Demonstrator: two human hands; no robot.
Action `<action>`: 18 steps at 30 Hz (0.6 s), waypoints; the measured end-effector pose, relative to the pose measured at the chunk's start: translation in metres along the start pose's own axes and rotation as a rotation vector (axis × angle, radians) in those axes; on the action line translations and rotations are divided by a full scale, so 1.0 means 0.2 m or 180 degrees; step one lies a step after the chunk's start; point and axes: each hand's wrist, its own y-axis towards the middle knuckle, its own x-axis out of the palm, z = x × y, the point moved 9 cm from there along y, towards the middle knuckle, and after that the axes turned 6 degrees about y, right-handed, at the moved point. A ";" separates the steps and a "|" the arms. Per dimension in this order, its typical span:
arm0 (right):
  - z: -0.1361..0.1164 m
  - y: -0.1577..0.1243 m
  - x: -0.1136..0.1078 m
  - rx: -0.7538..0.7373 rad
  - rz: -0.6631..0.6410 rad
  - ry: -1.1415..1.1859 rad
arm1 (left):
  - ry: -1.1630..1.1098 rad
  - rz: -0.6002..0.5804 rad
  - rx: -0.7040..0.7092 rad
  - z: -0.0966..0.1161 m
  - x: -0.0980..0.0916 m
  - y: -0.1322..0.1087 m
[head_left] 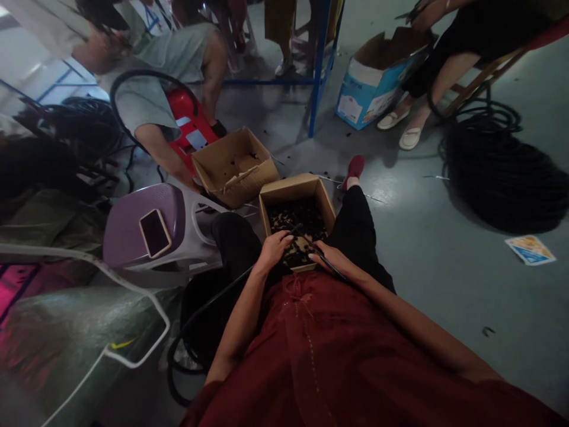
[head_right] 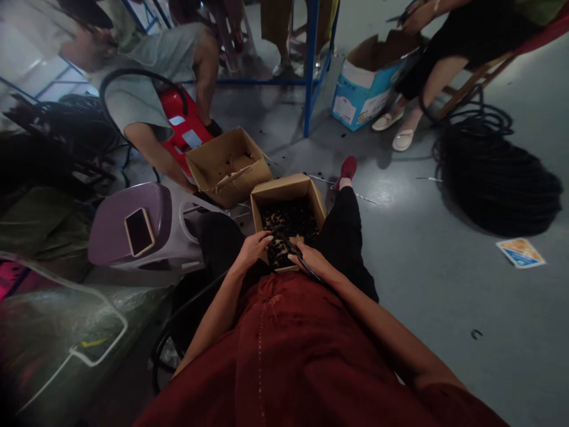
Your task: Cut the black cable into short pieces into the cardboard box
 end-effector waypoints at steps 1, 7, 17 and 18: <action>0.00 0.00 0.00 0.0000 -0.0026 0.0075 | 0.0303 0.0132 0.0083 0.01 -0.01 0.00; 0.03 0.02 0.03 0.0150 -0.0108 0.0323 | 0.1281 0.0448 0.0292 0.04 0.00 -0.02; 0.01 0.02 0.03 0.0084 -0.0102 0.0349 | 0.1541 0.0567 0.0269 0.07 0.02 -0.05; 0.01 0.01 0.03 0.0103 -0.0106 0.0302 | 0.1461 0.0555 0.0251 0.06 0.02 -0.05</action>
